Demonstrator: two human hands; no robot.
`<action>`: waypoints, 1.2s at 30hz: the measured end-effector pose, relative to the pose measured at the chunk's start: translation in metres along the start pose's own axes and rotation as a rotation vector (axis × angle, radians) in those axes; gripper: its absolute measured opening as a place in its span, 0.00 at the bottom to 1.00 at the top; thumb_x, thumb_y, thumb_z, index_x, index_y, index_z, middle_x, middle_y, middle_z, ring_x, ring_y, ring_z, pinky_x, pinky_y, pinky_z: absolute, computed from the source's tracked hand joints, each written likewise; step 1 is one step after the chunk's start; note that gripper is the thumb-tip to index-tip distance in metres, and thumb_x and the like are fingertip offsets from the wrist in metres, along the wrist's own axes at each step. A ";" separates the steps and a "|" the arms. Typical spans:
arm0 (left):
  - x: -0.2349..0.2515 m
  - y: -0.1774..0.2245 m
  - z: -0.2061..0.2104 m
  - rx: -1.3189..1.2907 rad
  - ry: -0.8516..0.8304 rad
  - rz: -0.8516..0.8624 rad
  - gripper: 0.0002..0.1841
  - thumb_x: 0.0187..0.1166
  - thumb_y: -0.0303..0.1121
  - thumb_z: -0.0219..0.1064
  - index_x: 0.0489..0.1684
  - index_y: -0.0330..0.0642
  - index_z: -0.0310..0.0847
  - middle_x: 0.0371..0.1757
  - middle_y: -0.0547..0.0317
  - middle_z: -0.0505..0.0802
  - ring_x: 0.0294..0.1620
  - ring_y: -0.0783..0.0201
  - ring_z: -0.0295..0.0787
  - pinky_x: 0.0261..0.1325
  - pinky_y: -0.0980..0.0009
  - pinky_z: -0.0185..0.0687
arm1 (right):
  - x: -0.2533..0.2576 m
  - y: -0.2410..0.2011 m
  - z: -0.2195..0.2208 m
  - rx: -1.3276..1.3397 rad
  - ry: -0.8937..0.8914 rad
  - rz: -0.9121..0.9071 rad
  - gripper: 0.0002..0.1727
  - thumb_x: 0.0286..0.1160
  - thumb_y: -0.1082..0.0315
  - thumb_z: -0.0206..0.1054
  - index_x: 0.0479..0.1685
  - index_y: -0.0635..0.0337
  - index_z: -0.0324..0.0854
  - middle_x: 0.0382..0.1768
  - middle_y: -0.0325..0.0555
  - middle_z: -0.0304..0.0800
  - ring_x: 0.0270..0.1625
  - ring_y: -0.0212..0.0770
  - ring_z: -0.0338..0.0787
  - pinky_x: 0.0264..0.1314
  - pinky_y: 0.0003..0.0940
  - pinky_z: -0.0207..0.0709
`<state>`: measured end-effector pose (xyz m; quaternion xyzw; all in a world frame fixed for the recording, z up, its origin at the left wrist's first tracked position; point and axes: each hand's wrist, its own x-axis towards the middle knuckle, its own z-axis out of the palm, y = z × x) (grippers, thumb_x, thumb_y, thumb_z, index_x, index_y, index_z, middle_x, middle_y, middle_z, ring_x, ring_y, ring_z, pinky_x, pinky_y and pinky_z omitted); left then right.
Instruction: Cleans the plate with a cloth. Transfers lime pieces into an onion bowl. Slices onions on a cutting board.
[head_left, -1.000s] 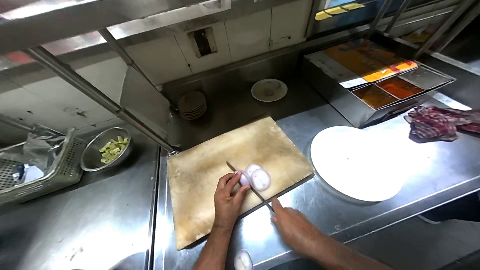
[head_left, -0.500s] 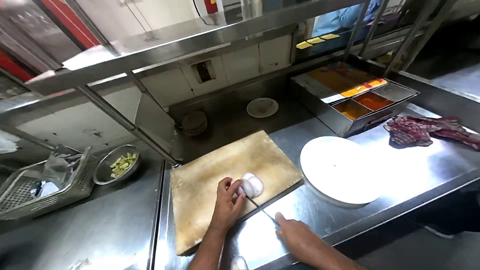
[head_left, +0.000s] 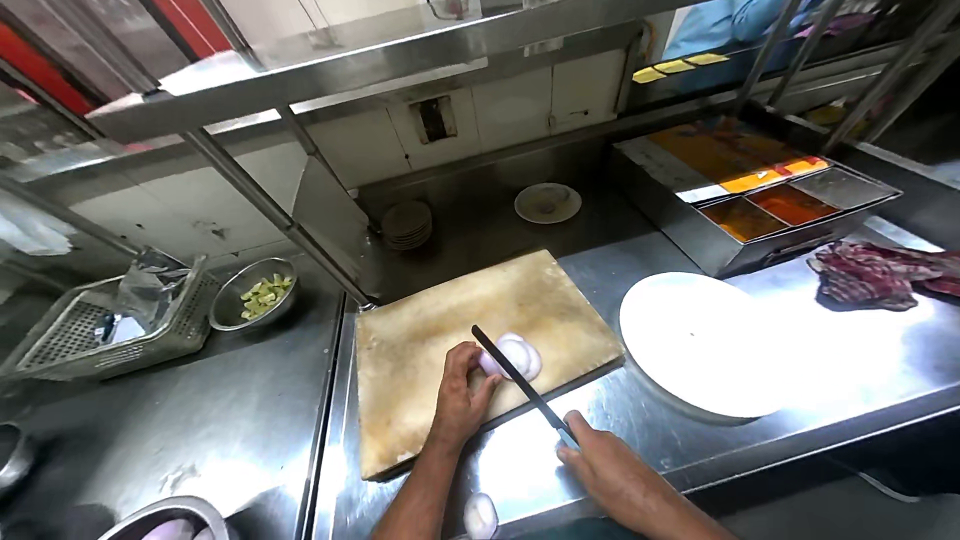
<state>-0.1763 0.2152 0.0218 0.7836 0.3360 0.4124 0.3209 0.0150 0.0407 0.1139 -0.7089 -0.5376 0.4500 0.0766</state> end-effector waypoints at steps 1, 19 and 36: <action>0.000 0.000 0.000 0.005 -0.001 -0.002 0.27 0.71 0.40 0.78 0.67 0.35 0.78 0.69 0.46 0.82 0.61 0.64 0.88 0.65 0.67 0.88 | 0.000 -0.001 0.000 -0.010 -0.001 -0.002 0.20 0.92 0.52 0.52 0.70 0.56 0.66 0.38 0.57 0.86 0.44 0.59 0.91 0.48 0.57 0.83; 0.000 0.000 -0.002 -0.084 0.003 -0.051 0.20 0.76 0.41 0.74 0.62 0.41 0.85 0.69 0.51 0.83 0.61 0.66 0.88 0.61 0.68 0.90 | 0.006 -0.019 -0.006 -0.107 -0.082 0.090 0.22 0.93 0.52 0.51 0.73 0.57 0.63 0.41 0.59 0.87 0.48 0.61 0.92 0.52 0.57 0.84; 0.001 -0.004 -0.002 -0.082 0.063 -0.048 0.18 0.74 0.42 0.76 0.59 0.47 0.88 0.63 0.57 0.85 0.58 0.68 0.88 0.57 0.71 0.91 | 0.019 -0.034 -0.010 -0.151 -0.126 0.114 0.21 0.94 0.53 0.51 0.73 0.58 0.63 0.42 0.59 0.88 0.50 0.61 0.92 0.53 0.56 0.84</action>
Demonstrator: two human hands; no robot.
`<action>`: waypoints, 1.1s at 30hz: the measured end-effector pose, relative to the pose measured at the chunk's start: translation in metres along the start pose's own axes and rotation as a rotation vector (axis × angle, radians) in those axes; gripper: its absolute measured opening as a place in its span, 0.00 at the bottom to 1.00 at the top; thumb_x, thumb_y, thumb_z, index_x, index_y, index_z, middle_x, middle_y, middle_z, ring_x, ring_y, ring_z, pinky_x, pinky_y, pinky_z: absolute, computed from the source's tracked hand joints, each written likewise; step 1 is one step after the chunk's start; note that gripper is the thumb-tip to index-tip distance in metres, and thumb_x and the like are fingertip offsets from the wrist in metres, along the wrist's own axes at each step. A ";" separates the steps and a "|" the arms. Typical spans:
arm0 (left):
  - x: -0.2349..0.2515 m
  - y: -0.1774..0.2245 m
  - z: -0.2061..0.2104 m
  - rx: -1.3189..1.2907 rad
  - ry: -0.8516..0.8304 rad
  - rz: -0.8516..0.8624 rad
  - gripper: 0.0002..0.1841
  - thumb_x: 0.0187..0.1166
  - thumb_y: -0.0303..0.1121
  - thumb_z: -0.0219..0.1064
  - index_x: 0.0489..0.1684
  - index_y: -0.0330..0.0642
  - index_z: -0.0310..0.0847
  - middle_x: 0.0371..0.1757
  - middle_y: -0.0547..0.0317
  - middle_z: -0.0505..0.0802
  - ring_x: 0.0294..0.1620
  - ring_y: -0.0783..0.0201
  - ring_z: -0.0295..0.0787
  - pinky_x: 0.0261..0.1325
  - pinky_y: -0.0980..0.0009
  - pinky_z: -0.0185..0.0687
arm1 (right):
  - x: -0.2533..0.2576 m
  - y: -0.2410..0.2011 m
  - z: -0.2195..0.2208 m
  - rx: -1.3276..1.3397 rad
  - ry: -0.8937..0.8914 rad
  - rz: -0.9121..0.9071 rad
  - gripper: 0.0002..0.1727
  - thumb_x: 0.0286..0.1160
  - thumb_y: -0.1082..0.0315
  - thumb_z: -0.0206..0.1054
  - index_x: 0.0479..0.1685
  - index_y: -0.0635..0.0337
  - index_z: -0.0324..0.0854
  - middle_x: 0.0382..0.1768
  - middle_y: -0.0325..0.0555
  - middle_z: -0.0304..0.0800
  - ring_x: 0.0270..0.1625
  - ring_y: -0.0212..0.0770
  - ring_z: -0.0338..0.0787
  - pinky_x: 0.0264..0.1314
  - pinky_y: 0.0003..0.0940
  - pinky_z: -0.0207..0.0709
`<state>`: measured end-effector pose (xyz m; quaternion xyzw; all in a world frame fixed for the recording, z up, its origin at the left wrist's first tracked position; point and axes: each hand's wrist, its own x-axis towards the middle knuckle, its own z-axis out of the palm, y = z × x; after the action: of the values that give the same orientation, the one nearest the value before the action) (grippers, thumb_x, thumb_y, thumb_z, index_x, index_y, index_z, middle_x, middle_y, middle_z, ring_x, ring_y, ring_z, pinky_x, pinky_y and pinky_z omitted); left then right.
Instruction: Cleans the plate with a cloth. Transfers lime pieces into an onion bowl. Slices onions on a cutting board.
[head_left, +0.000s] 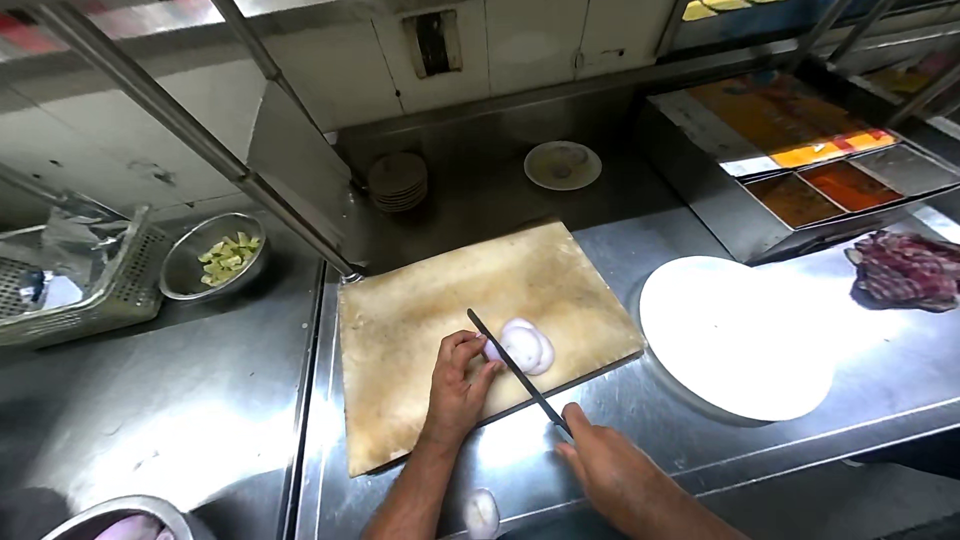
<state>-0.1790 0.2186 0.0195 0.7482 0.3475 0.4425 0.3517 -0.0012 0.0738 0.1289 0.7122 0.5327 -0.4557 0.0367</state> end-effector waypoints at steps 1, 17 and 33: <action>0.000 0.000 0.000 -0.009 -0.005 -0.012 0.18 0.74 0.42 0.76 0.59 0.47 0.87 0.63 0.57 0.84 0.58 0.68 0.88 0.56 0.71 0.91 | 0.002 -0.002 -0.001 -0.007 -0.007 -0.001 0.22 0.94 0.53 0.50 0.74 0.57 0.63 0.43 0.59 0.87 0.51 0.61 0.92 0.54 0.56 0.84; 0.003 -0.001 0.000 0.034 -0.014 -0.032 0.20 0.71 0.40 0.77 0.59 0.44 0.87 0.62 0.56 0.85 0.60 0.68 0.87 0.62 0.69 0.89 | 0.032 -0.023 -0.009 -0.013 0.025 -0.042 0.23 0.94 0.55 0.50 0.77 0.59 0.61 0.48 0.61 0.87 0.54 0.61 0.92 0.57 0.57 0.83; 0.002 0.006 0.001 0.154 -0.046 0.016 0.28 0.71 0.46 0.75 0.67 0.37 0.85 0.65 0.41 0.85 0.61 0.58 0.89 0.64 0.65 0.89 | 0.017 0.017 0.035 0.089 0.058 -0.001 0.24 0.92 0.55 0.52 0.79 0.59 0.65 0.50 0.65 0.91 0.56 0.66 0.92 0.57 0.62 0.83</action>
<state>-0.1757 0.2173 0.0252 0.7856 0.3664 0.4001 0.2974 -0.0084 0.0600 0.0895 0.7259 0.5131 -0.4579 -0.0106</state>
